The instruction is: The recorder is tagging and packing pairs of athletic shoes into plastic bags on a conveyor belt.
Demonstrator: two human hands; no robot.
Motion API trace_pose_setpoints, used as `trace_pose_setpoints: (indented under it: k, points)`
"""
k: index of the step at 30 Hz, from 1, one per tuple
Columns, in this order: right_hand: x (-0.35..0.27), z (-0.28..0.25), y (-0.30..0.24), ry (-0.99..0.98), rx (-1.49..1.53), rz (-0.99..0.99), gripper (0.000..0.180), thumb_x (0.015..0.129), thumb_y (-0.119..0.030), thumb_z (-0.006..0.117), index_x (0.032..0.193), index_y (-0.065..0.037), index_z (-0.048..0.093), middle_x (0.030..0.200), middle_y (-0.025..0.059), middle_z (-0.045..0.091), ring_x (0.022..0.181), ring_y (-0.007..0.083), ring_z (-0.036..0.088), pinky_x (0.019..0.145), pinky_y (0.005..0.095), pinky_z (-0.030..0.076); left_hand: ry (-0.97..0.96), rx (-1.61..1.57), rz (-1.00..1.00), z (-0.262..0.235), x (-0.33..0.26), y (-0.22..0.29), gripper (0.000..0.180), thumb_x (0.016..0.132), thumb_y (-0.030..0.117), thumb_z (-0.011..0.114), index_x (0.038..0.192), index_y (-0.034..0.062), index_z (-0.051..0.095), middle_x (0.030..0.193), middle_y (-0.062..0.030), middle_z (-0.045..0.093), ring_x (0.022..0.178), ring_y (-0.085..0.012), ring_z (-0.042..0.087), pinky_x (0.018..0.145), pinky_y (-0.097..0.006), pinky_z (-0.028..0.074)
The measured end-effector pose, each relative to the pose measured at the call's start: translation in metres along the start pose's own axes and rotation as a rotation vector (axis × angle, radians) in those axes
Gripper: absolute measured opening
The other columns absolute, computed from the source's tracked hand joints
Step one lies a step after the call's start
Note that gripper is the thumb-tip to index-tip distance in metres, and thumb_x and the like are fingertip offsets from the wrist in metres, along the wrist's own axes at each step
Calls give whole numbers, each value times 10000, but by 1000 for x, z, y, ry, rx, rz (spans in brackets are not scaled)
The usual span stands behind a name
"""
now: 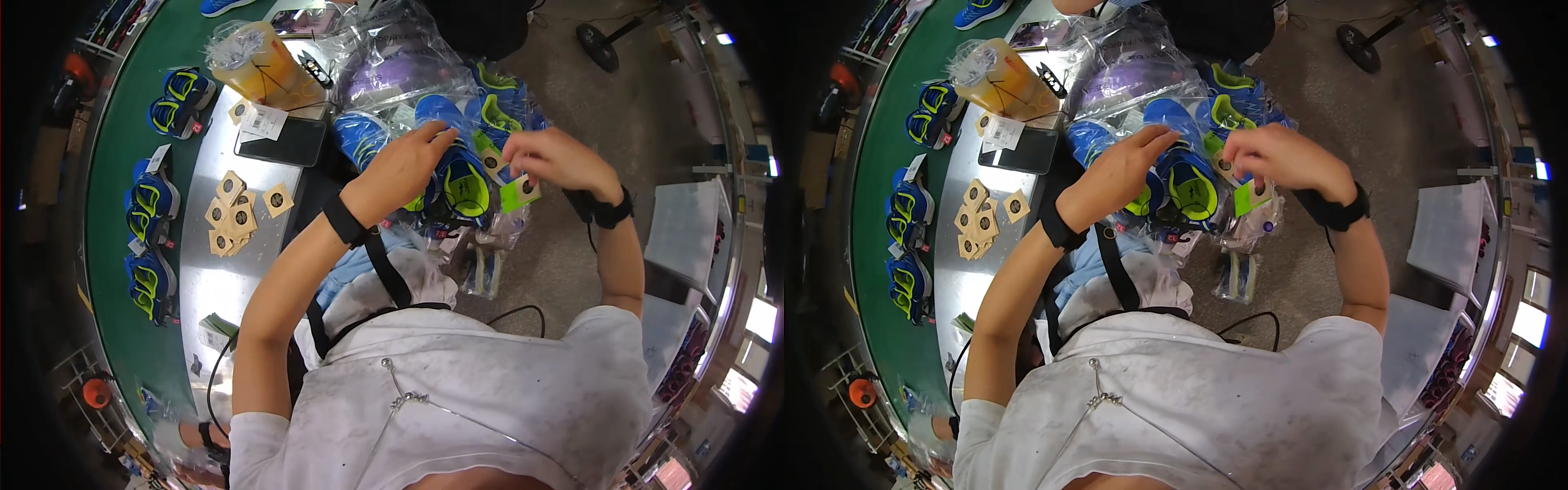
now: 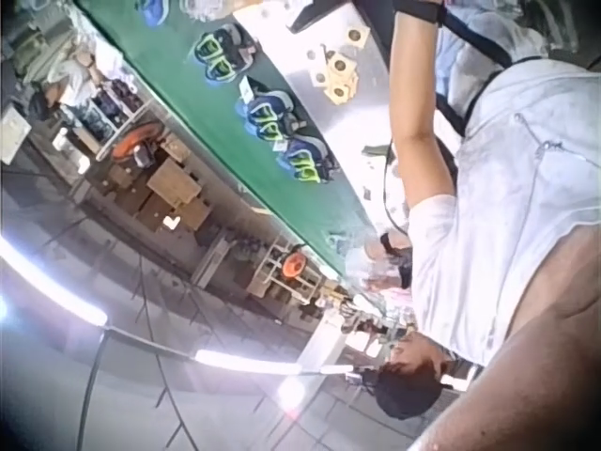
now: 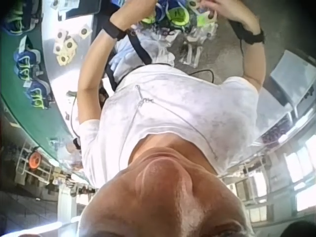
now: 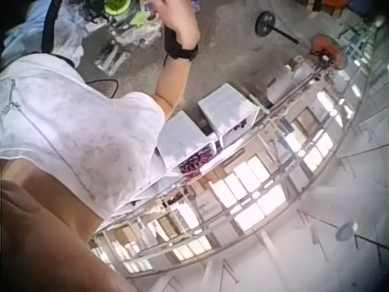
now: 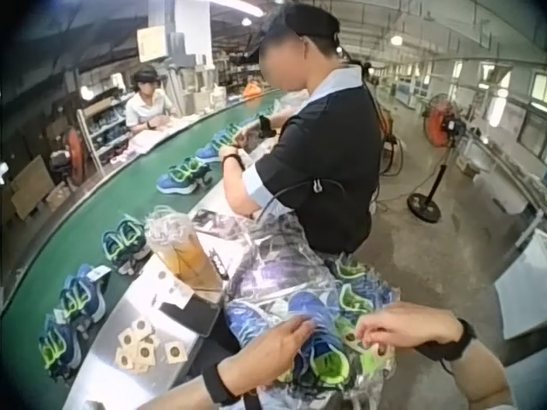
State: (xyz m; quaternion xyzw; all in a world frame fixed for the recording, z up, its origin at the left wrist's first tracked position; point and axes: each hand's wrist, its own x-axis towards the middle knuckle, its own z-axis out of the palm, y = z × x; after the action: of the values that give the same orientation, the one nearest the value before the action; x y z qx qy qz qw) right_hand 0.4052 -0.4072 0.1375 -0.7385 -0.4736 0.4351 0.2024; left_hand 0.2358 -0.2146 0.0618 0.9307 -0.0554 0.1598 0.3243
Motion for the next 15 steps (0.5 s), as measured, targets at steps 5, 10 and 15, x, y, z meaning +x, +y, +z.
trace_pose_setpoints:
  k: [5, 10, 15]
  points:
    - [33, 4, 33, 147, -67, -440, 86, 864, -124, 567, 907, -62, 610, 690, 80, 647, 581, 216, 635, 530, 316, 469, -85, 88, -84, 19, 48, -8, 313, 743, -29, 597, 1044, 47, 633, 927, -134, 619, 792, -332, 629, 680, -384, 509]
    - [60, 1, 69, 388, -135, -441, 84, 859, -115, 572, 903, -64, 622, 713, 105, 652, 637, 272, 645, 568, 346, 485, -122, -59, -217, 32, 74, -25, 188, 742, 30, 674, 929, 45, 676, 828, -104, 597, 723, -268, 620, 647, -339, 496]
    - [69, 7, 86, 487, -118, -461, 92, 850, -103, 586, 920, -65, 630, 776, 115, 662, 699, 297, 647, 602, 359, 497, -159, -211, -211, 38, 82, -39, 143, 732, 53, 708, 872, 28, 698, 825, -99, 569, 712, -223, 603, 639, -314, 481]
